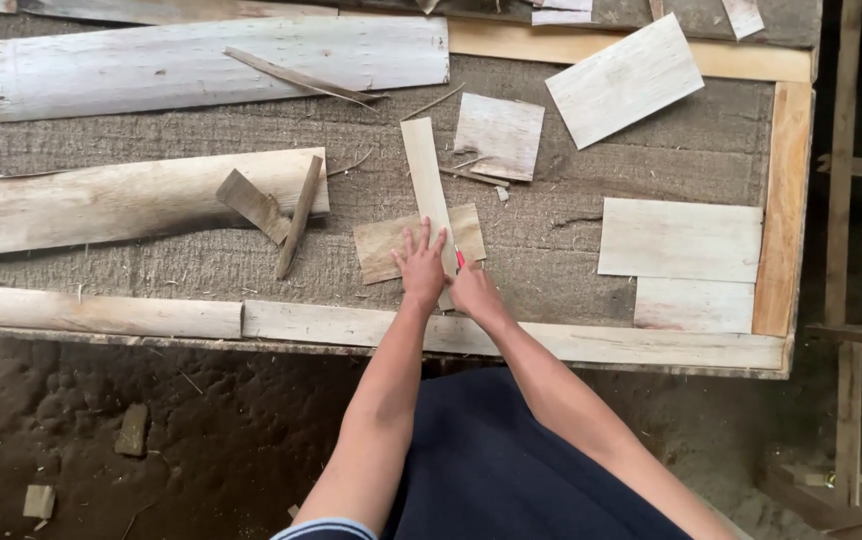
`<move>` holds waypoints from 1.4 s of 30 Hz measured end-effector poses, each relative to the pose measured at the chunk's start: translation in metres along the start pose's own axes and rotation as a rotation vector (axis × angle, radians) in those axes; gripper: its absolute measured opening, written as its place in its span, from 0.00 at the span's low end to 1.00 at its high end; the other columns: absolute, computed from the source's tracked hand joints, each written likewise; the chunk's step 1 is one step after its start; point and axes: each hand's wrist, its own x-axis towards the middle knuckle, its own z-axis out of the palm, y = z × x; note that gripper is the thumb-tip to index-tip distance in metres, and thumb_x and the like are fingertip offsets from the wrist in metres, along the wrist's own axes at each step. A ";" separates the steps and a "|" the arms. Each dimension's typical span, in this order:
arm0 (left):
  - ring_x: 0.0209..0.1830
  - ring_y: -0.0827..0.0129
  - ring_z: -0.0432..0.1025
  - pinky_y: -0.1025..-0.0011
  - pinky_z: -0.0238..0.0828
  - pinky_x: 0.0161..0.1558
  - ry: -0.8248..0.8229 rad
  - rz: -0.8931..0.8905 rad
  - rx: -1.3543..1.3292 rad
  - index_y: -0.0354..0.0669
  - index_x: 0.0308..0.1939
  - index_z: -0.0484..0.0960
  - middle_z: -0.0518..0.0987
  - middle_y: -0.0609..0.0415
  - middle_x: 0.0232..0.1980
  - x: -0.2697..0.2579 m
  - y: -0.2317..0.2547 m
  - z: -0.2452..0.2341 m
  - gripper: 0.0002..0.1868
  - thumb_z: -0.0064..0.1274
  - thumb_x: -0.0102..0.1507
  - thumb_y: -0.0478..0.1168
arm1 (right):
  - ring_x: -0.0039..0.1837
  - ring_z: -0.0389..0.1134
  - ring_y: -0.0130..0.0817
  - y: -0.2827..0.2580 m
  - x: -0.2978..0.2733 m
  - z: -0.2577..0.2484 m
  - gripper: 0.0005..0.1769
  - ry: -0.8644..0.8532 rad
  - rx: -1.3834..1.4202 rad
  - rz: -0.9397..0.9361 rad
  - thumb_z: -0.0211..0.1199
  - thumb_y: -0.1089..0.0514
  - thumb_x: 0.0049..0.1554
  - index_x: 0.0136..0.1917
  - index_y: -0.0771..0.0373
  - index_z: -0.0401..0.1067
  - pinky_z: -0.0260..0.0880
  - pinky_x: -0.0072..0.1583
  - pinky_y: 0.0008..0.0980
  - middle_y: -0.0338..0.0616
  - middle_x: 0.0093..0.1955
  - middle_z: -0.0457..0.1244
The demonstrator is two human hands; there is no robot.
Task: Cutting thin wood veneer sheets to specific sizes using a utility knife and a wooden guide on a workbench.
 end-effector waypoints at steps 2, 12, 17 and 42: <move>0.84 0.42 0.39 0.26 0.49 0.71 -0.004 -0.002 0.009 0.68 0.79 0.58 0.38 0.62 0.86 0.003 -0.002 0.006 0.58 0.75 0.49 0.48 | 0.68 0.64 0.74 0.021 -0.001 0.017 0.36 -0.015 -0.026 0.006 0.53 0.51 0.61 0.70 0.82 0.52 0.67 0.64 0.65 0.79 0.62 0.63; 0.84 0.42 0.37 0.25 0.45 0.71 -0.021 -0.004 -0.011 0.66 0.79 0.57 0.36 0.61 0.86 0.008 -0.003 0.012 0.61 0.77 0.46 0.50 | 0.69 0.65 0.69 0.051 -0.012 0.024 0.32 0.029 0.041 0.032 0.45 0.45 0.64 0.67 0.76 0.59 0.67 0.67 0.59 0.77 0.65 0.63; 0.84 0.42 0.36 0.25 0.44 0.72 -0.027 -0.017 -0.012 0.63 0.79 0.58 0.35 0.61 0.86 0.007 0.001 0.011 0.60 0.77 0.47 0.50 | 0.66 0.67 0.69 0.006 -0.044 -0.017 0.31 0.085 0.002 0.005 0.42 0.45 0.65 0.66 0.75 0.60 0.69 0.63 0.59 0.75 0.60 0.65; 0.84 0.43 0.38 0.28 0.49 0.72 0.024 0.012 -0.030 0.63 0.78 0.60 0.38 0.61 0.86 0.021 -0.010 0.042 0.57 0.75 0.47 0.43 | 0.66 0.68 0.67 -0.033 0.041 -0.024 0.28 0.070 -0.119 -0.016 0.42 0.46 0.64 0.65 0.72 0.59 0.70 0.64 0.58 0.71 0.62 0.65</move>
